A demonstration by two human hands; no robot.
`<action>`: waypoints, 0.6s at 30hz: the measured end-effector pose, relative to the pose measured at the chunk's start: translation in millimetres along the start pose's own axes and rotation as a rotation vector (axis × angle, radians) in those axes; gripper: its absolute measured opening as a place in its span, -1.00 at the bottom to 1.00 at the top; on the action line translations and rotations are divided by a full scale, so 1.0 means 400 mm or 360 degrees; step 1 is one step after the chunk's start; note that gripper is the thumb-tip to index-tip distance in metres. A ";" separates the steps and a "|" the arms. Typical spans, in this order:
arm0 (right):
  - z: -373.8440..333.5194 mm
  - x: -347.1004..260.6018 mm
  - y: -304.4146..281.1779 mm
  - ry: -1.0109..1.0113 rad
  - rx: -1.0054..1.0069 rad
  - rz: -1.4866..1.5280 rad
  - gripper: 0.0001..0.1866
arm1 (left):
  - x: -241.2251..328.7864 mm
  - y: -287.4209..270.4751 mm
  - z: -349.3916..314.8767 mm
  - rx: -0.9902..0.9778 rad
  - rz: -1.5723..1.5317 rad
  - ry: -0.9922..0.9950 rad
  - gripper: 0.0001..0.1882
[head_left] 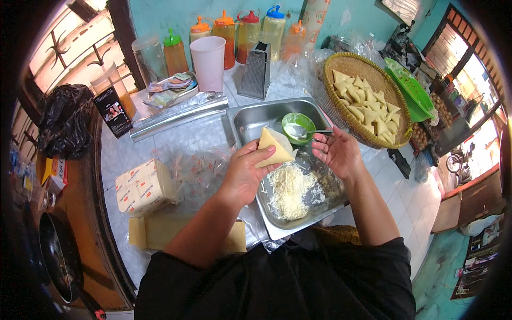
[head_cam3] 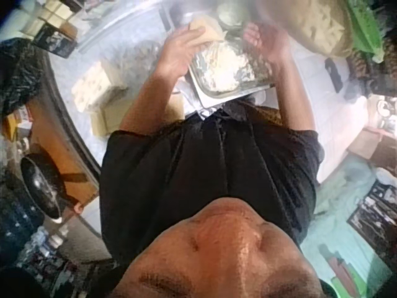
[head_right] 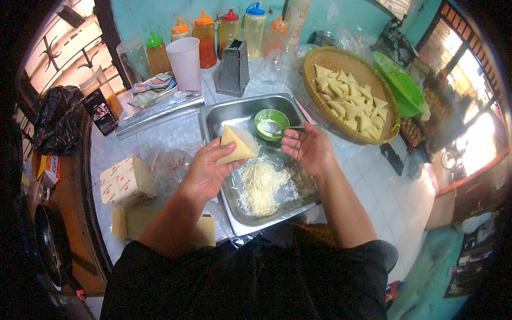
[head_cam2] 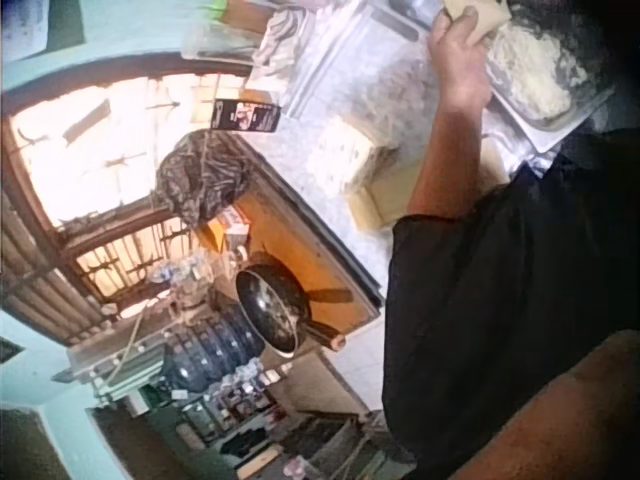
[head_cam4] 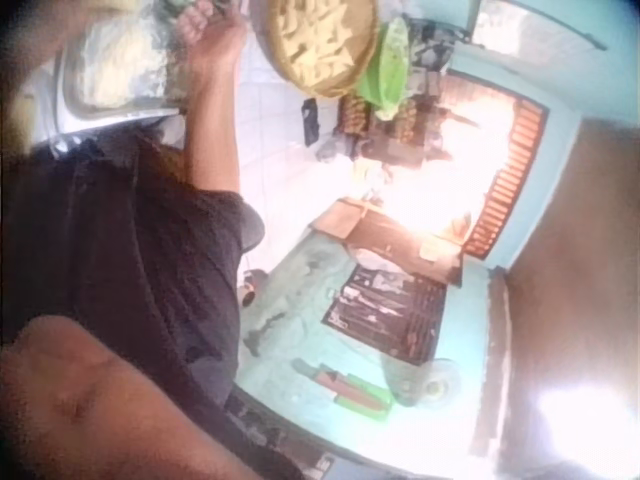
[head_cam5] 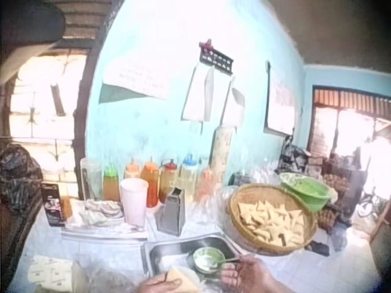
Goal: The person grates cheese into a tray, then folds square pastry sheets into cones, fills them with grated cheese, and seals the edges to form triangular samosas. The finished samosas are placed into a woven basket.
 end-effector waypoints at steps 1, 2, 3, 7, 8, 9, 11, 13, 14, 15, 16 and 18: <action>0.002 0.003 0.000 -0.0150 0.0169 -0.0101 -0.71 | -0.001 -0.001 0.004 -0.0015 -0.0026 -0.0007 -0.66; 0.008 0.002 -0.001 -0.0152 0.0194 -0.0247 -0.72 | -0.004 -0.008 0.005 -0.0018 -0.0053 -0.0006 -0.67; 0.015 0.000 -0.007 -0.0156 0.0221 -0.0392 -0.73 | -0.006 -0.011 0.006 -0.0024 -0.0080 -0.0007 -0.68; -0.017 0.012 0.011 -0.0510 0.0168 -0.0904 -0.75 | -0.013 -0.011 0.009 -0.0062 -0.0088 -0.0052 -0.63; -0.033 0.013 0.017 -0.0593 0.0166 -0.0827 -0.74 | -0.015 -0.014 0.012 -0.0068 -0.0087 -0.0067 -0.63; -0.051 0.012 0.022 -0.0675 0.0166 -0.0750 -0.74 | -0.017 -0.017 0.014 -0.0075 -0.0086 -0.0083 -0.63; -0.080 0.012 0.020 -0.0774 0.0168 -0.0523 -0.74 | -0.016 -0.016 0.014 -0.0097 -0.0111 -0.0088 -0.63; -0.107 0.005 0.003 -0.0802 0.0171 -0.0227 -0.74 | -0.015 -0.017 0.015 -0.0119 -0.0145 -0.0084 -0.62; -0.122 0.003 -0.004 -0.0795 0.0122 -0.0163 -0.74 | -0.015 -0.022 0.019 -0.0128 -0.0169 -0.0077 -0.62; -0.137 0.000 -0.010 -0.0786 0.0072 -0.0100 -0.74 | -0.014 -0.026 0.020 -0.0138 -0.0193 -0.0068 -0.61; -0.149 0.001 -0.014 -0.0776 0.0020 -0.0038 -0.74 | -0.013 -0.028 0.019 -0.0141 -0.0211 -0.0065 -0.61; -0.168 0.016 -0.023 -0.0721 -0.0016 -0.0098 -0.75 | -0.011 -0.026 0.019 -0.0153 -0.0232 -0.0078 -0.59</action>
Point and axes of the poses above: each hand's wrist, its own z-axis towards the middle knuckle, its own y-axis out of the palm, x = y × z, the point moved 1 cm from there along z, towards the middle knuckle, and after that the axes turned 3 degrees about -y, right-handed, at the moved point
